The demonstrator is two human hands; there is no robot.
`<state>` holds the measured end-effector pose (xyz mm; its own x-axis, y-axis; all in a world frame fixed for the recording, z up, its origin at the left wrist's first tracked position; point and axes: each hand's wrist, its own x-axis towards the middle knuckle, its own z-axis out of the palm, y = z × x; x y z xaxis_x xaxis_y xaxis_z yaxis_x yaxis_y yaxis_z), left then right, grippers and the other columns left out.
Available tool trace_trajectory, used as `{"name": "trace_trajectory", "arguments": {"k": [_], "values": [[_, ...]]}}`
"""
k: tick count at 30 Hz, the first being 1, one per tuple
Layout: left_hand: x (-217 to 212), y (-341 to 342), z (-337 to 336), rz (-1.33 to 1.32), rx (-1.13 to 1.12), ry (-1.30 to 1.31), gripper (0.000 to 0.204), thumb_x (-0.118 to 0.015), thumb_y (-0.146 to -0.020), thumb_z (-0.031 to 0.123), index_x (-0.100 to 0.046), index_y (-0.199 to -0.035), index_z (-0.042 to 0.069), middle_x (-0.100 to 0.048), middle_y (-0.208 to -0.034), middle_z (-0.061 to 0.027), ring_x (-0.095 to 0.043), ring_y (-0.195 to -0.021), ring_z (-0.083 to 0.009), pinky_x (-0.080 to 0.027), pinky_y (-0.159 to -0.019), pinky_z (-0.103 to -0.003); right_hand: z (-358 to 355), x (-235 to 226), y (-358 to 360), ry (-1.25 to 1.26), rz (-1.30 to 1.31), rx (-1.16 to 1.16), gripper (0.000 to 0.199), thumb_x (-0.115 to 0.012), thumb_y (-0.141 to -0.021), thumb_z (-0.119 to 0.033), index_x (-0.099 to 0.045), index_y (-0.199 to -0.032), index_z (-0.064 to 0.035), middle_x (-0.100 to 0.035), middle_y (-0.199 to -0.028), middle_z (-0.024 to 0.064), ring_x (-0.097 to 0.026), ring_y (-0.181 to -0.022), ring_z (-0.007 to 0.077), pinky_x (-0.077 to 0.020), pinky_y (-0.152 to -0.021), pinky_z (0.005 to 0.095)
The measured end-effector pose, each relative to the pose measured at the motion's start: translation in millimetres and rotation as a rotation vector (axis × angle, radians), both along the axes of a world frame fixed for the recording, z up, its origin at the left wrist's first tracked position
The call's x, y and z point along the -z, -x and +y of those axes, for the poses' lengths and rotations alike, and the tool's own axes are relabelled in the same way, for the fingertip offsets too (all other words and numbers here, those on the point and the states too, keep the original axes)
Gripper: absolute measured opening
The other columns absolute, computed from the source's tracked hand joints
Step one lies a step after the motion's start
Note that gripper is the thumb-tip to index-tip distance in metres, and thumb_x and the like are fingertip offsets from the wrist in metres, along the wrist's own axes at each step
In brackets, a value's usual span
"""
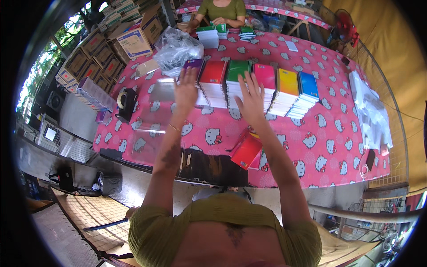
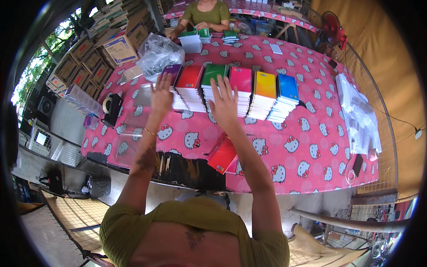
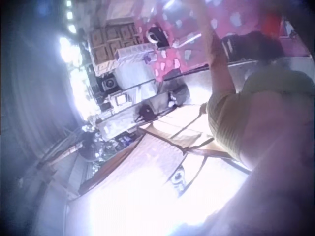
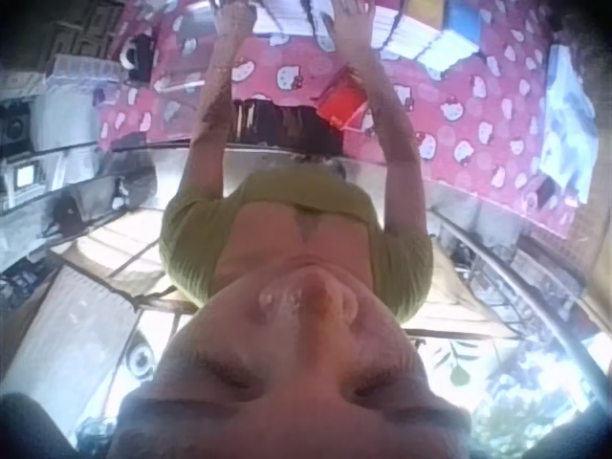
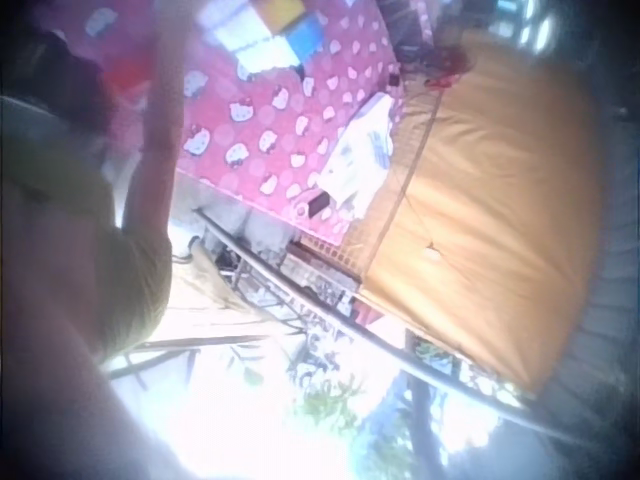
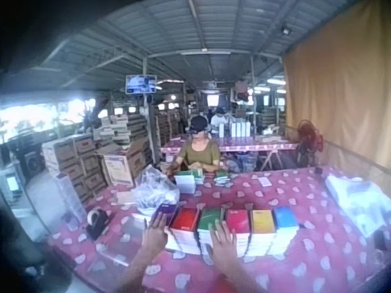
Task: The person places notebooks into plastic bags, uses a tape dispenser to seal the bags, and organizes stacks of colored notebooks on a table.
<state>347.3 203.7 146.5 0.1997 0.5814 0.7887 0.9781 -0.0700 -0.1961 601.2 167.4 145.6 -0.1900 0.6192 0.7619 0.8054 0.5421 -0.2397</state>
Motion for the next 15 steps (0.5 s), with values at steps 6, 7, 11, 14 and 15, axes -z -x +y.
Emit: {"name": "trace_trajectory", "arguments": {"k": [6,7,11,14,15], "values": [[-15.0,27.0,-42.9,-0.253,0.090,0.104,0.039,-0.056,-0.086,0.001,-0.065,-0.123,0.012,-0.071,-0.094,-0.0135,-0.069,-0.081,-0.0285,-0.051,-0.082,-0.047,16.3,6.1,-24.3,0.203,0.072,-0.110,0.035,-0.068,-0.084,-0.006,-0.062,-0.118,-0.0068,-0.064,-0.116,0.0106,-0.061,-0.108,0.0297,-0.0391,-0.102,0.0465],[-41.2,9.2,-69.5,-0.406,0.115,0.061,0.033,-0.055,-0.087,0.002,-0.067,-0.116,0.011,-0.071,-0.091,-0.0137,-0.069,-0.077,-0.0297,-0.052,-0.076,-0.046,-5.6,8.5,-39.2,0.156,0.275,-0.189,0.028,-0.067,-0.083,-0.003,-0.064,-0.111,-0.0070,-0.066,-0.111,0.0106,-0.062,-0.103,0.0308,-0.0400,-0.102,0.0448],[-97.0,-36.9,-118.6,-0.648,0.512,0.444,0.019,-0.054,-0.090,0.007,-0.070,-0.101,0.006,-0.065,-0.071,-0.0163,-0.066,-0.066,-0.0346,-0.051,-0.063,-0.047,-78.3,78.1,-106.1,0.687,0.921,-0.611,0.026,-0.060,-0.082,0.009,-0.067,-0.103,-0.0052,-0.067,-0.116,0.0075,-0.059,-0.115,0.0276,-0.0403,-0.106,0.0408],[-54.0,-95.0,-114.9,-0.580,0.519,1.099,0.026,-0.053,-0.093,0.023,-0.070,-0.086,0.004,-0.066,-0.071,-0.0200,-0.066,-0.065,-0.0373,-0.053,-0.066,-0.047,-86.4,156.5,-122.4,0.734,0.642,-0.617,0.036,-0.059,-0.082,0.010,-0.068,-0.113,-0.0061,-0.064,-0.125,0.0093,-0.053,-0.125,0.0261,-0.0385,-0.109,0.0379],[-18.6,-117.7,-109.9,-0.348,0.483,1.065,0.033,-0.052,-0.095,0.027,-0.068,-0.081,0.002,-0.067,-0.073,-0.0197,-0.067,-0.071,-0.0391,-0.053,-0.071,-0.049,-86.7,168.6,-121.9,0.754,0.651,-0.571,0.040,-0.059,-0.082,0.010,-0.068,-0.117,-0.0071,-0.062,-0.129,0.0107,-0.051,-0.128,0.0262,-0.0379,-0.110,0.0375]]}}
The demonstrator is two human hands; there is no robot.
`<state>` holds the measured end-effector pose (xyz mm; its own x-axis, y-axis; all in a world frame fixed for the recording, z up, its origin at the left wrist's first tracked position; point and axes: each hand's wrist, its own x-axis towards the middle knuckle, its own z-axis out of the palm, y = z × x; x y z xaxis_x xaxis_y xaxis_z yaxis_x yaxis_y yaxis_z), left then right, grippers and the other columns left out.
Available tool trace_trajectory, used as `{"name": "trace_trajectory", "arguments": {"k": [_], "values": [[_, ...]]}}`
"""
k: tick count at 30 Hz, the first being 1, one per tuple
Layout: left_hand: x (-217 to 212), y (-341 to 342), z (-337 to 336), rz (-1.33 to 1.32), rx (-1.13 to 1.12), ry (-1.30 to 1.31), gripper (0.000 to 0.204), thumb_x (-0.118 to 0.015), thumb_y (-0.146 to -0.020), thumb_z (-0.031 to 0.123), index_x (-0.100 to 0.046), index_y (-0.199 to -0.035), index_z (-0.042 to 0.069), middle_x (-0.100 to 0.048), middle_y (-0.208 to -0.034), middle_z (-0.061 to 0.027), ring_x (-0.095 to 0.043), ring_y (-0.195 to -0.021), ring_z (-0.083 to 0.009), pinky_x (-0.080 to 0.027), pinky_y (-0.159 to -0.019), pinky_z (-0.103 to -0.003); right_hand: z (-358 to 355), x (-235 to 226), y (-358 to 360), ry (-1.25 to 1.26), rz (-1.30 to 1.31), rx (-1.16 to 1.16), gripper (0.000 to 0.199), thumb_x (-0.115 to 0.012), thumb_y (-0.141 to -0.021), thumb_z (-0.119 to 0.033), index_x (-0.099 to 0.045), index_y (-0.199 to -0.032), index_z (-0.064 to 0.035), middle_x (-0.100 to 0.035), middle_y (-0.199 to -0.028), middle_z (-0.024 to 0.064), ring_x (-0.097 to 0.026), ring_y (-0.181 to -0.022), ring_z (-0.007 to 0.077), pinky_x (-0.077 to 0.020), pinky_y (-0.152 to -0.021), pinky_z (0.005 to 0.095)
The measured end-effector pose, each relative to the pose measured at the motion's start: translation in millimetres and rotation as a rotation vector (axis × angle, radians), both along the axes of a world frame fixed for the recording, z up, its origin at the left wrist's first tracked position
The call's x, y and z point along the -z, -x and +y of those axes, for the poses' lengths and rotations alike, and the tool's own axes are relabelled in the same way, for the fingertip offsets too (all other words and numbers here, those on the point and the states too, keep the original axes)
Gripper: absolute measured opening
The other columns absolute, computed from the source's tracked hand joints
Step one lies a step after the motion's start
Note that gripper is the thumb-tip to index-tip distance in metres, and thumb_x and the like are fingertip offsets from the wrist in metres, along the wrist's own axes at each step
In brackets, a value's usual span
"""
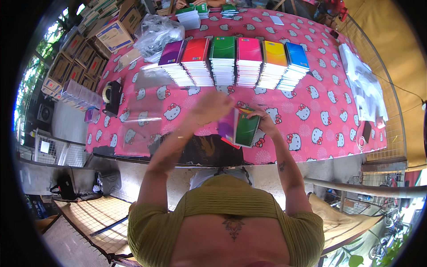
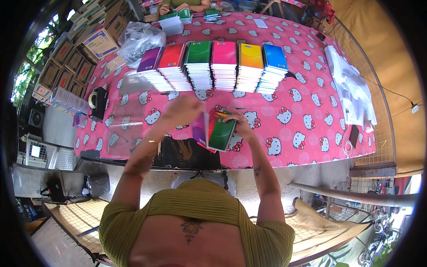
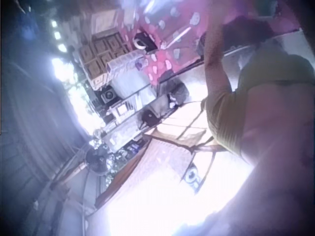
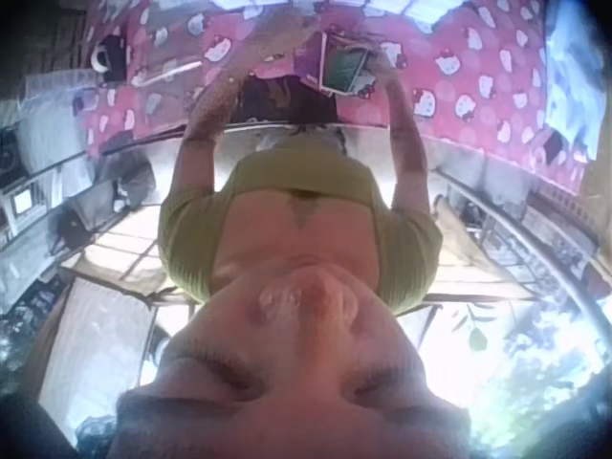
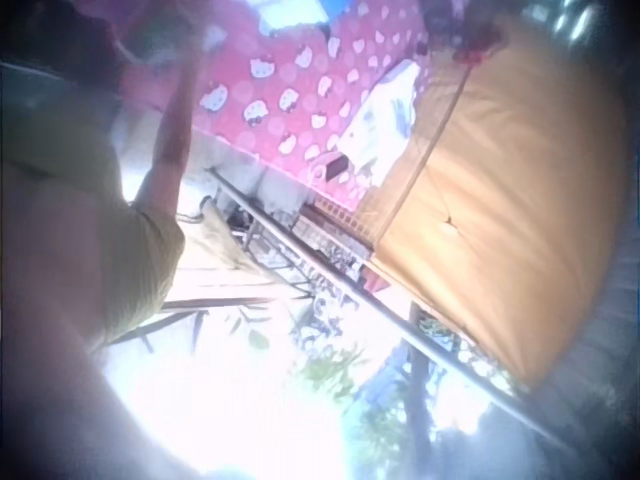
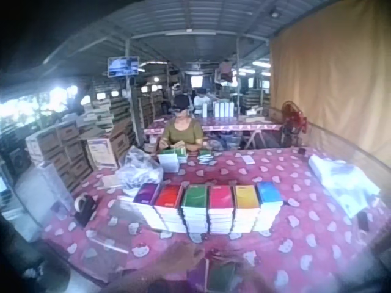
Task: The person places notebooks into plastic bags, uses a tape dispenser to seal the bags, and organizes stacks of colored notebooks on a table.
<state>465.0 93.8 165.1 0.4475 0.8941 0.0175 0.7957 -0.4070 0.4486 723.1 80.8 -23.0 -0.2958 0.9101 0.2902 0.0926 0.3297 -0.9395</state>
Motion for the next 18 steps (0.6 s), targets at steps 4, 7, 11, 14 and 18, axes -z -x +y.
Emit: {"name": "trace_trajectory", "arguments": {"k": [4,7,11,14,18], "values": [[77.9,-52.3,-4.7,-0.107,0.026,0.019,0.039,-0.057,-0.095,0.034,-0.065,-0.096,-0.003,-0.069,-0.088,-0.0230,-0.068,-0.085,-0.0411,-0.052,-0.079,-0.051,-28.4,33.0,-12.9,0.246,0.263,0.426,0.048,-0.061,-0.092,-0.011,-0.052,-0.139,-0.0063,-0.058,-0.133,0.0147,-0.052,-0.126,0.0242,-0.0404,-0.106,0.0347],[147.0,-17.2,-15.6,-0.194,-0.140,-0.292,0.045,-0.062,-0.092,0.034,-0.058,-0.117,-0.004,-0.069,-0.096,-0.0233,-0.068,-0.091,-0.0377,-0.053,-0.082,-0.046,-54.7,-0.5,14.7,0.604,0.609,0.609,0.054,-0.065,-0.096,-0.029,-0.048,-0.139,-0.0011,-0.064,-0.121,0.0129,-0.059,-0.114,0.0196,-0.0470,-0.096,0.0321],[159.4,-10.4,-0.1,-0.579,-0.124,0.594,0.062,-0.068,-0.088,0.025,-0.046,-0.140,0.000,-0.064,-0.118,-0.0210,-0.067,-0.100,-0.0293,-0.053,-0.086,-0.038,-44.9,-30.3,53.7,0.757,0.527,0.471,0.048,-0.075,-0.089,-0.030,-0.056,-0.122,-0.0012,-0.066,-0.100,0.0041,-0.064,-0.082,0.0108,-0.0535,-0.068,0.0296],[183.7,3.3,5.7,-0.881,-0.072,0.636,0.070,-0.068,-0.084,0.011,-0.038,-0.147,0.005,-0.053,-0.132,-0.0169,-0.065,-0.101,-0.0252,-0.054,-0.085,-0.037,-31.3,-22.9,94.2,0.715,0.521,0.413,0.058,-0.082,-0.082,-0.023,-0.050,-0.125,-0.0013,-0.062,-0.108,0.0066,-0.062,-0.089,0.0124,-0.0535,-0.073,0.0298],[152.1,51.1,-22.1,-1.205,-0.057,0.690,0.074,-0.066,-0.081,-0.002,-0.032,-0.146,0.007,-0.048,-0.133,-0.0125,-0.058,-0.116,-0.0213,-0.054,-0.085,-0.035,-53.4,-45.8,127.4,0.265,0.389,0.374,0.070,-0.085,-0.076,-0.010,-0.040,-0.129,-0.0030,-0.054,-0.121,0.0091,-0.058,-0.107,0.0163,-0.0502,-0.090,0.0306]]}}
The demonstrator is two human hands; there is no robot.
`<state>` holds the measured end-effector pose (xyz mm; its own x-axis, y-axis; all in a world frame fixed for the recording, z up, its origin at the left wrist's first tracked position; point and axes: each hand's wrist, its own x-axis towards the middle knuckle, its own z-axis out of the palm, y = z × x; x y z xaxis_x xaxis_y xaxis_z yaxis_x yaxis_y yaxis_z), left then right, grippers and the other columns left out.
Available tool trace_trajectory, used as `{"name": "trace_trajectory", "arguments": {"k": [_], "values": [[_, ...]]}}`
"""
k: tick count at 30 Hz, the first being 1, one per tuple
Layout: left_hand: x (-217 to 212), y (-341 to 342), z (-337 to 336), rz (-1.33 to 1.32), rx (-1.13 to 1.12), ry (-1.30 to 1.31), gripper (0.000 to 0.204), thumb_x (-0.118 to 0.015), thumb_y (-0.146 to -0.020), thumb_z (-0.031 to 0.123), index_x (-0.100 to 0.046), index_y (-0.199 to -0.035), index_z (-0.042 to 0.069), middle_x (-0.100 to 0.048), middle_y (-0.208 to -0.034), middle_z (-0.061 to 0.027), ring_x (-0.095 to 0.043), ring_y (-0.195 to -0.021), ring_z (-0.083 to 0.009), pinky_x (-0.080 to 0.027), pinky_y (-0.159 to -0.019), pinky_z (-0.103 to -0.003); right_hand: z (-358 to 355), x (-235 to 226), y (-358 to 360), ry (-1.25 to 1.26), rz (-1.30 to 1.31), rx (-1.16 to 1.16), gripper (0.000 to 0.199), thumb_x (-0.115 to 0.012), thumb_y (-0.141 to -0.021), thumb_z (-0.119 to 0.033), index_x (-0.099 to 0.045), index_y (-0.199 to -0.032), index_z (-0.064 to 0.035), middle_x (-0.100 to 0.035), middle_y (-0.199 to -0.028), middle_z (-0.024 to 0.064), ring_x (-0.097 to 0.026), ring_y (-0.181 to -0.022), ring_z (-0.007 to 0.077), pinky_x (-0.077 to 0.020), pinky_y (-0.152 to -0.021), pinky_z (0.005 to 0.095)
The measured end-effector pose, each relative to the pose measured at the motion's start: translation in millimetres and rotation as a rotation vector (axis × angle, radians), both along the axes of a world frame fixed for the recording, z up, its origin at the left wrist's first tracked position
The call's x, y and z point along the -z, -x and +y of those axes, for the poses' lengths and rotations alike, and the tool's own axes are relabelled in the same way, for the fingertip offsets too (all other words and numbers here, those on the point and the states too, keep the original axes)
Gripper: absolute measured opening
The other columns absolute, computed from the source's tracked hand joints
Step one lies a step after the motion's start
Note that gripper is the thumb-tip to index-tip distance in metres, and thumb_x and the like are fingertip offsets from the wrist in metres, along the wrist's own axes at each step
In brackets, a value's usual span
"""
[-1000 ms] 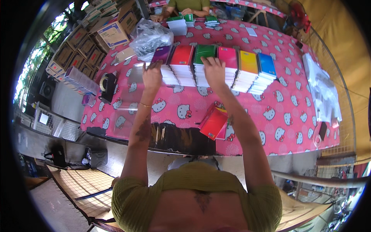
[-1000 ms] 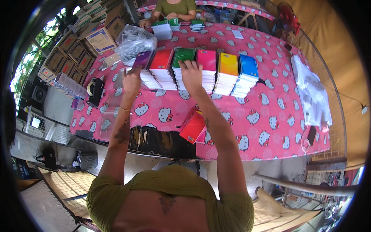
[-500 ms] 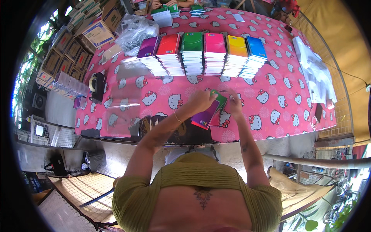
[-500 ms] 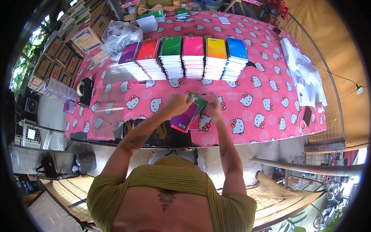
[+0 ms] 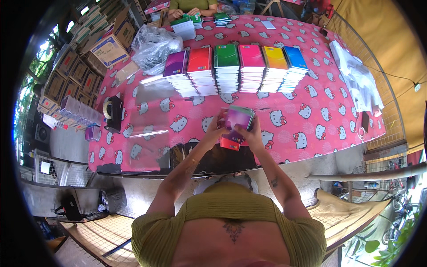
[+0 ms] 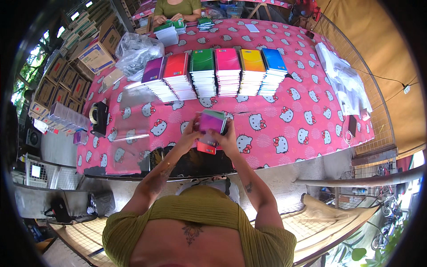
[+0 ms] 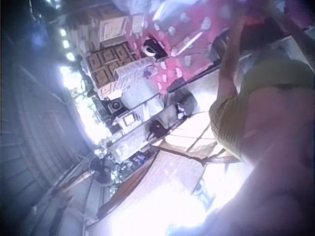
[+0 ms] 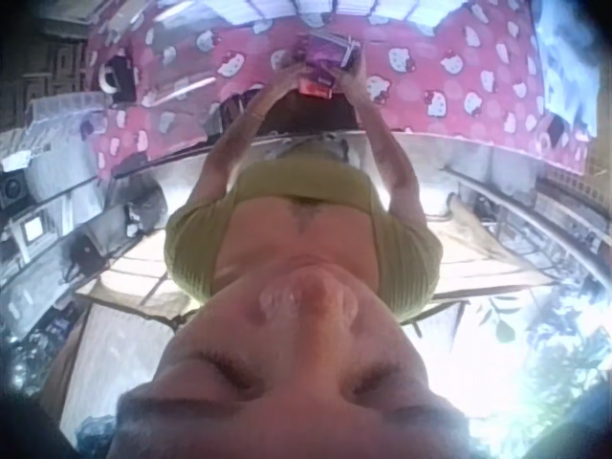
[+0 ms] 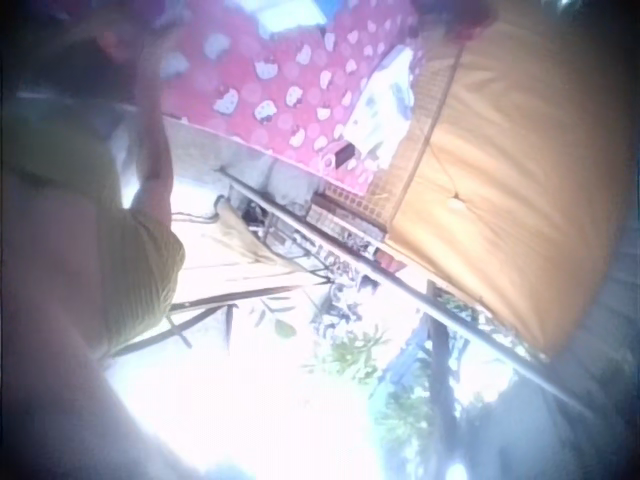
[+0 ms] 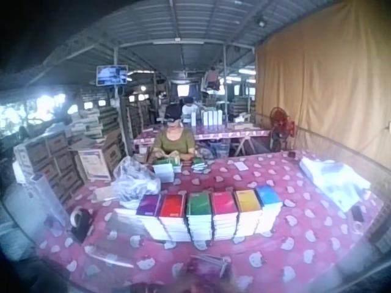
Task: The person places notebooks into plastic bags, uses a tape dispenser to seal the bags, and organizes stacks of colored notebooks on a table.
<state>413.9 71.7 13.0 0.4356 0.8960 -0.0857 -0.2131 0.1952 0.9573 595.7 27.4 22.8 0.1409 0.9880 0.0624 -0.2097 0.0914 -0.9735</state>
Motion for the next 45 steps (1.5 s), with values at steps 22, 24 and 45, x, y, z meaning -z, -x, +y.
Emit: {"name": "trace_trajectory", "arguments": {"k": [22,24,45], "values": [[37.9,68.8,-6.7,0.061,0.025,-0.423,0.066,-0.081,-0.074,0.008,-0.040,-0.125,0.005,-0.055,-0.117,-0.0115,-0.056,-0.113,-0.0193,-0.049,-0.091,-0.035,-6.7,32.7,97.9,-0.135,-0.113,0.022,0.084,-0.093,-0.066,-0.011,-0.037,-0.129,-0.0063,-0.057,-0.119,0.0084,-0.057,-0.113,0.0178,-0.0488,-0.099,0.0353],[33.5,73.5,-9.9,0.139,0.016,-0.459,0.065,-0.082,-0.073,0.008,-0.042,-0.124,0.006,-0.055,-0.118,-0.0121,-0.056,-0.113,-0.0211,-0.048,-0.091,-0.035,-8.7,31.3,93.7,-0.109,-0.199,-0.007,0.082,-0.092,-0.067,-0.010,-0.037,-0.128,-0.0067,-0.057,-0.119,0.0082,-0.057,-0.113,0.0177,-0.0487,-0.099,0.0352],[-1.7,121.1,-44.4,0.287,0.145,-0.399,0.090,-0.076,-0.075,0.000,-0.026,-0.149,0.010,-0.047,-0.136,-0.0123,-0.051,-0.127,-0.0240,-0.042,-0.106,-0.043,-50.0,22.1,98.4,-0.186,-0.060,-0.203,0.077,-0.083,-0.076,-0.003,-0.038,-0.139,-0.0058,-0.055,-0.130,0.0121,-0.056,-0.118,0.0225,-0.0471,-0.101,0.0363]]}}
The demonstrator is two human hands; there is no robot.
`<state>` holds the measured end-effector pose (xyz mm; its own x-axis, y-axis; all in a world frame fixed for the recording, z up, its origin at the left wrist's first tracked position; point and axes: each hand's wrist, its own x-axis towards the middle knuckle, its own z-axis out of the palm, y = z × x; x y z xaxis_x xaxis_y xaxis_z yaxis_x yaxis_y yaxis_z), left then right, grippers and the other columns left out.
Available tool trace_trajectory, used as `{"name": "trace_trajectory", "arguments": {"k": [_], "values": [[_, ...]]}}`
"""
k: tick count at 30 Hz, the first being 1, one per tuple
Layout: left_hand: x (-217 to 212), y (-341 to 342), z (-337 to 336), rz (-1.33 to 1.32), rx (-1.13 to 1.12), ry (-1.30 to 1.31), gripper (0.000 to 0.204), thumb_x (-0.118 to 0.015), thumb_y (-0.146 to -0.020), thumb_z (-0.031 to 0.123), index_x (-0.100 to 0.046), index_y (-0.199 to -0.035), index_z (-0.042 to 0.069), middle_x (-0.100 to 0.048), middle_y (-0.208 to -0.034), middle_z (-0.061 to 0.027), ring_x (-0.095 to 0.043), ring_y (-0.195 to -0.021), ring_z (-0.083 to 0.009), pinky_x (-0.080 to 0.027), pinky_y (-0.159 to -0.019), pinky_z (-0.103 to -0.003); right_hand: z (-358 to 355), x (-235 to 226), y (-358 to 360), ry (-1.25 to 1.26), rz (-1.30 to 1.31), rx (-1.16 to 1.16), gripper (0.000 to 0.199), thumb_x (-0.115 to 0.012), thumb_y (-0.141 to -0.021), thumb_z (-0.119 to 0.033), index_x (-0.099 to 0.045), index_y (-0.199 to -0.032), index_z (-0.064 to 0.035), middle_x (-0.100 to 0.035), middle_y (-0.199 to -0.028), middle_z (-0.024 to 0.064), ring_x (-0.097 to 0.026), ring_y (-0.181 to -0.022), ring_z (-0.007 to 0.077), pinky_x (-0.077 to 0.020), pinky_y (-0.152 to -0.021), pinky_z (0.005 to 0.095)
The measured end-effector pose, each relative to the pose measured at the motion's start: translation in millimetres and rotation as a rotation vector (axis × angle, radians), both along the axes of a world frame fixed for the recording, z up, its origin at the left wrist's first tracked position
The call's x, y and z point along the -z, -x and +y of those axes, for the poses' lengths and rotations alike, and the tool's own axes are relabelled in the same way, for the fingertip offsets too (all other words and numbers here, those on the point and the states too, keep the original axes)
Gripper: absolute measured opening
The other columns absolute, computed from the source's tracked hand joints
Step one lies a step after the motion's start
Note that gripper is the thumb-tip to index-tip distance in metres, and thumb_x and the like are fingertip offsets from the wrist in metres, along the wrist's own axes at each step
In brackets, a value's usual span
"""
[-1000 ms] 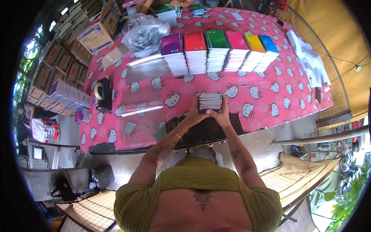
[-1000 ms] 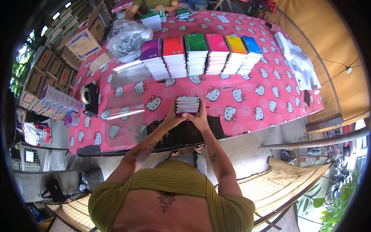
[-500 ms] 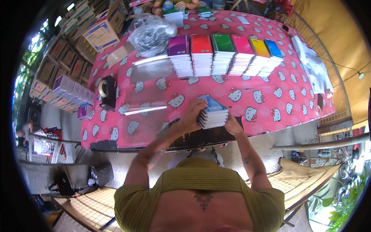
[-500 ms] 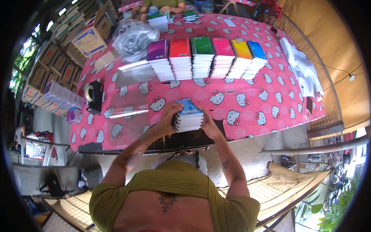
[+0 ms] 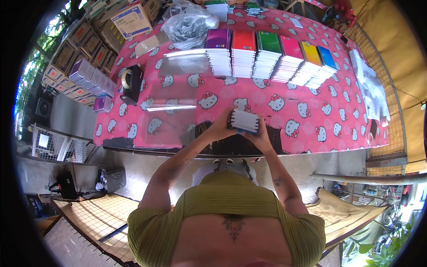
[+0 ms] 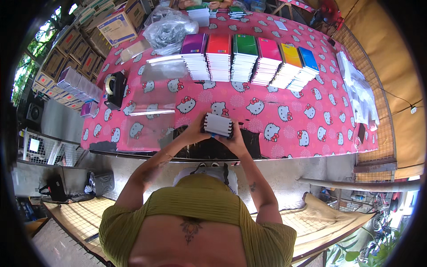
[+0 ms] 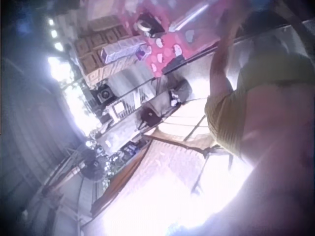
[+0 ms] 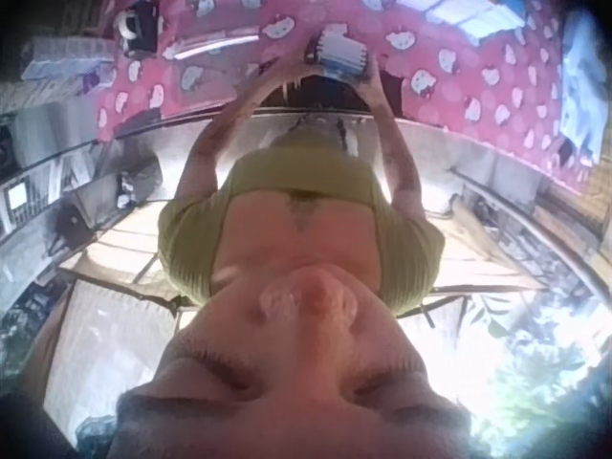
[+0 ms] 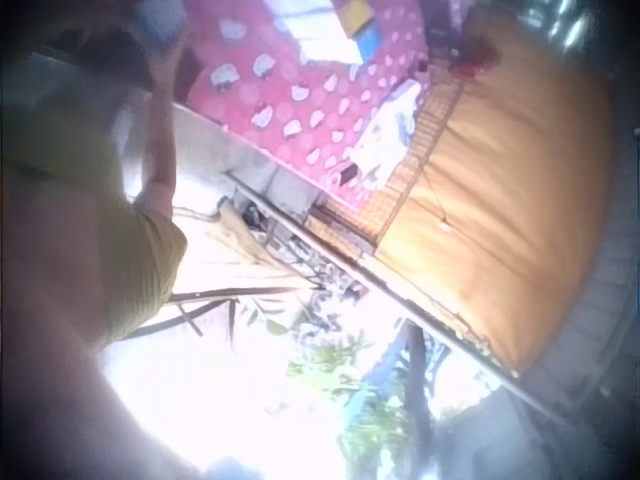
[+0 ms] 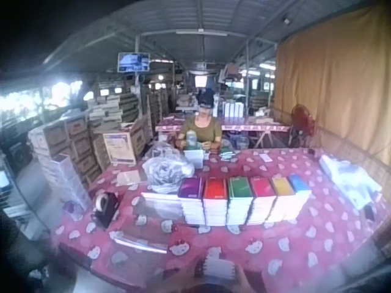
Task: The person places notebooks into plastic bags, uses a tape dispenser to seal the bags, and organizes stacks of colored notebooks on a table.
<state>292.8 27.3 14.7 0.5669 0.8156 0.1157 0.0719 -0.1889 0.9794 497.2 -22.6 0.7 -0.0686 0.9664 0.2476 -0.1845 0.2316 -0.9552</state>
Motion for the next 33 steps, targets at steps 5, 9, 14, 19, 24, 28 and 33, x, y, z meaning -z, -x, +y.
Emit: {"name": "trace_trajectory", "arguments": {"k": [5,9,14,19,24,28,33], "values": [[28.0,-18.1,-11.5,-0.058,-0.078,-0.043,0.085,-0.080,-0.071,0.003,-0.032,-0.140,0.009,-0.052,-0.128,-0.0112,-0.053,-0.121,-0.0209,-0.046,-0.101,-0.038,-0.2,5.8,16.1,-0.026,-0.080,0.110,0.085,-0.090,-0.066,-0.007,-0.040,-0.135,-0.0065,-0.056,-0.124,0.0097,-0.057,-0.114,0.0231,-0.0464,-0.102,0.0384],[14.6,-14.7,-1.4,0.073,0.032,0.054,0.084,-0.079,-0.071,0.005,-0.031,-0.140,0.008,-0.053,-0.128,-0.0120,-0.054,-0.120,-0.0208,-0.045,-0.102,-0.038,2.6,16.6,-2.0,0.013,-0.226,0.039,0.083,-0.091,-0.066,-0.009,-0.041,-0.132,-0.0058,-0.059,-0.122,0.0106,-0.058,-0.115,0.0213,-0.0475,-0.100,0.0369],[4.6,-1.7,17.1,0.186,0.068,0.050,0.092,-0.080,-0.070,0.012,-0.028,-0.145,0.006,-0.050,-0.137,-0.0191,-0.050,-0.129,-0.0285,-0.041,-0.107,-0.041,14.2,21.1,1.1,0.050,-0.160,-0.023,0.081,-0.092,-0.066,-0.011,-0.042,-0.130,-0.0053,-0.062,-0.120,0.0109,-0.060,-0.116,0.0211,-0.0481,-0.100,0.0367],[-57.0,-11.2,3.5,0.362,-0.108,-0.540,0.104,-0.085,-0.067,0.021,-0.024,-0.150,-0.001,-0.041,-0.146,-0.0253,-0.040,-0.138,-0.0361,-0.035,-0.112,-0.044,16.9,36.5,-6.8,0.113,-0.238,0.014,0.080,-0.091,-0.068,-0.012,-0.041,-0.130,-0.0045,-0.062,-0.123,0.0098,-0.061,-0.115,0.0196,-0.0496,-0.098,0.0364],[-83.8,-43.7,-15.8,0.771,-0.112,-1.000,0.103,-0.085,-0.067,0.043,-0.036,-0.141,-0.007,-0.039,-0.145,-0.0274,-0.040,-0.137,-0.0383,-0.035,-0.112,-0.045,16.6,52.8,-6.6,0.167,0.052,-0.039,0.078,-0.089,-0.069,-0.011,-0.041,-0.131,-0.0040,-0.062,-0.121,0.0073,-0.061,-0.110,0.0165,-0.0517,-0.093,0.0324],[-57.6,-29.5,16.5,0.913,0.124,-0.863,0.082,-0.083,-0.067,0.049,-0.051,-0.121,-0.004,-0.058,-0.119,-0.0214,-0.058,-0.115,-0.0368,-0.043,-0.100,-0.048,25.8,41.4,2.7,0.093,-0.161,-0.095,0.081,-0.089,-0.068,-0.011,-0.043,-0.135,-0.0054,-0.061,-0.122,0.0056,-0.062,-0.108,0.0170,-0.0520,-0.091,0.0327],[-68.4,75.5,8.7,0.625,-0.343,-0.655,0.074,-0.085,-0.069,0.043,-0.052,-0.119,0.000,-0.063,-0.104,-0.0189,-0.065,-0.095,-0.0409,-0.051,-0.086,-0.049,62.6,-35.6,65.9,-0.214,-0.564,-0.162,0.071,-0.083,-0.077,-0.019,-0.049,-0.138,-0.0074,-0.063,-0.121,0.0074,-0.063,-0.109,0.0205,-0.0509,-0.091,0.0372]]}}
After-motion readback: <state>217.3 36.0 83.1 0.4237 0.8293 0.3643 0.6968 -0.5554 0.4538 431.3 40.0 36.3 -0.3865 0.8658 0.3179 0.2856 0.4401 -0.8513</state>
